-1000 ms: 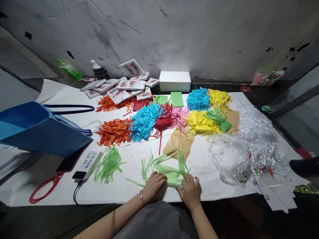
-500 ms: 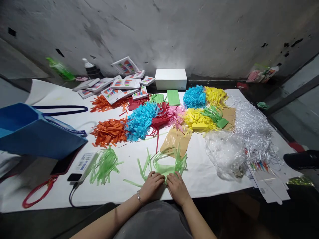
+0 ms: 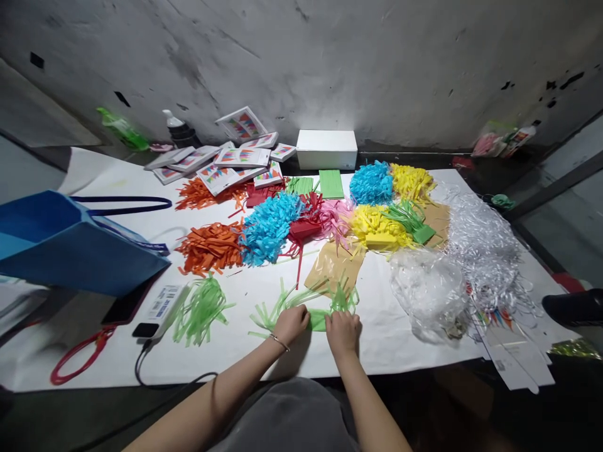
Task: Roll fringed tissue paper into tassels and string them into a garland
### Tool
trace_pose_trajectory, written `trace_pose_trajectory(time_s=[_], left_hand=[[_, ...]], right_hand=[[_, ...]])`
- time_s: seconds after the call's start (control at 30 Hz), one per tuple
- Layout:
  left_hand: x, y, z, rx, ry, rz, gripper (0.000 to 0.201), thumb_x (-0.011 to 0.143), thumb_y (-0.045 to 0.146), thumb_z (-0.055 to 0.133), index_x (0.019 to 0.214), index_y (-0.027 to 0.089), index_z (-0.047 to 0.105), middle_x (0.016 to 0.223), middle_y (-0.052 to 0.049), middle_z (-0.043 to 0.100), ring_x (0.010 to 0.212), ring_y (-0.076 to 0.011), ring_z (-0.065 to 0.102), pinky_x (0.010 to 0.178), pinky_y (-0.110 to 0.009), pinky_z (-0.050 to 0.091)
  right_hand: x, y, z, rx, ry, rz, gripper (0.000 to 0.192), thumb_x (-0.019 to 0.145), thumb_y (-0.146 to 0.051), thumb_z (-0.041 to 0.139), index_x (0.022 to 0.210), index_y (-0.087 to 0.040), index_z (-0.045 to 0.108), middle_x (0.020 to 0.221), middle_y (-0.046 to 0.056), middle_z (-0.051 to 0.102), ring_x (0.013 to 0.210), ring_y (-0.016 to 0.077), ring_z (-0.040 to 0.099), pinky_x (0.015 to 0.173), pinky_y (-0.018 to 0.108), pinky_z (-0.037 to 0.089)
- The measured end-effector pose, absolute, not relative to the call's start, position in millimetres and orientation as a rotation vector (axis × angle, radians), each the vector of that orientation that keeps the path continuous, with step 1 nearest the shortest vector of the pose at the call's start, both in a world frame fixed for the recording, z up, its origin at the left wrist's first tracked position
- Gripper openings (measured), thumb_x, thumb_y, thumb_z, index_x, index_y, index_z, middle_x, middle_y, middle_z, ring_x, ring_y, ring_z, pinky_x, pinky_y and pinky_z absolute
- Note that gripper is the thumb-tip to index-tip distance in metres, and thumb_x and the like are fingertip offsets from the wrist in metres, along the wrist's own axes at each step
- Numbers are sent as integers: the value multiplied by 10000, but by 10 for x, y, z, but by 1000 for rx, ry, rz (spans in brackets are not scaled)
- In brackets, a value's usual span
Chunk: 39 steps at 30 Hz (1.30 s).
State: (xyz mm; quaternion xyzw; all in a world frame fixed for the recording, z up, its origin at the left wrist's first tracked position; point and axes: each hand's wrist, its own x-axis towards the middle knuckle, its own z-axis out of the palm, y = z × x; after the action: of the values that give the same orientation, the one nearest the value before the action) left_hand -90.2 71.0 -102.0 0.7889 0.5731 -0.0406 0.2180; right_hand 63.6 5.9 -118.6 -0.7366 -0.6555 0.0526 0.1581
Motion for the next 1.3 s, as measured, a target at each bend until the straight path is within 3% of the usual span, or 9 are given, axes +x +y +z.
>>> trace_pose_trajectory(time_s=[0.17, 0.33, 0.5, 0.6, 0.7, 0.9, 1.03, 1.17, 1.3], left_hand=[[-907, 660, -1018, 2183, 1609, -118, 229, 897, 250, 399, 844, 164, 604, 801, -103, 694, 762, -234, 656, 668, -314, 390], [-913, 657, -1068, 2190, 1621, -91, 207, 898, 222, 396, 888, 158, 592, 797, -105, 687, 732, -233, 656, 652, -314, 394], [-928, 674, -1025, 2193, 1622, -53, 182, 890, 211, 430, 922, 152, 600, 765, -92, 676, 721, -236, 644, 679, -335, 420], [-1006, 572, -972, 2313, 1538, 123, 245, 880, 281, 494, 1090, 175, 564, 1045, -118, 649, 998, -265, 585, 873, -410, 397], [-1125, 419, -1032, 2533, 1292, 390, 290, 836, 278, 588, 1123, 241, 560, 1256, -78, 553, 1204, -272, 435, 1047, -490, 240], [-1303, 346, -1284, 2603, 1174, 454, 99, 860, 212, 581, 919, 259, 645, 1009, -13, 646, 1053, -208, 497, 1027, -448, 256], [-1367, 377, -1225, 2564, 1113, 420, 121, 863, 241, 588, 962, 276, 649, 958, -3, 656, 1004, -201, 501, 975, -419, 290], [-1350, 395, -1113, 2445, 1321, 432, 177, 905, 241, 491, 851, 235, 659, 950, -25, 637, 947, -204, 508, 911, -411, 320], [-1228, 481, -1067, 2416, 1581, 321, 222, 883, 268, 486, 767, 187, 656, 906, -67, 607, 909, -238, 501, 840, -430, 333]], right_hand=[[627, 132, -1189, -2080, -1825, 67, 205, 910, -311, 503, 751, -219, 596, 842, 101, 645, 873, 274, 539, 813, 429, 299], [583, 77, -1156, -1895, -1867, -5, 153, 905, -264, 511, 1016, -203, 597, 1130, 117, 601, 1111, 268, 477, 998, 494, 228], [609, -31, -1239, -1527, -2222, 117, 122, 898, -242, 525, 984, -230, 611, 981, 35, 647, 1069, 202, 504, 1068, 442, 198], [612, -53, -1294, -1587, -2182, 96, 155, 909, -162, 479, 851, -216, 613, 843, 15, 637, 947, 170, 536, 1054, 418, 223], [564, -67, -1300, -1657, -2110, 90, 166, 909, -169, 467, 810, -201, 597, 792, 17, 612, 862, 171, 538, 1023, 428, 252], [495, -141, -1338, -1569, -2155, 128, 156, 881, -227, 539, 1029, -231, 590, 1053, 41, 633, 1066, 213, 511, 1052, 458, 206], [596, -190, -1395, -1612, -2133, 128, 105, 909, -185, 502, 896, -227, 598, 965, 19, 648, 1030, 194, 529, 1036, 442, 219], [626, -164, -1359, -1768, -2047, 106, 129, 919, -226, 487, 859, -222, 601, 976, 48, 629, 1017, 219, 524, 987, 443, 256], [548, -31, -1260, -1949, -1951, 30, 194, 918, -274, 483, 770, -211, 592, 830, 91, 612, 872, 263, 532, 868, 459, 310]])
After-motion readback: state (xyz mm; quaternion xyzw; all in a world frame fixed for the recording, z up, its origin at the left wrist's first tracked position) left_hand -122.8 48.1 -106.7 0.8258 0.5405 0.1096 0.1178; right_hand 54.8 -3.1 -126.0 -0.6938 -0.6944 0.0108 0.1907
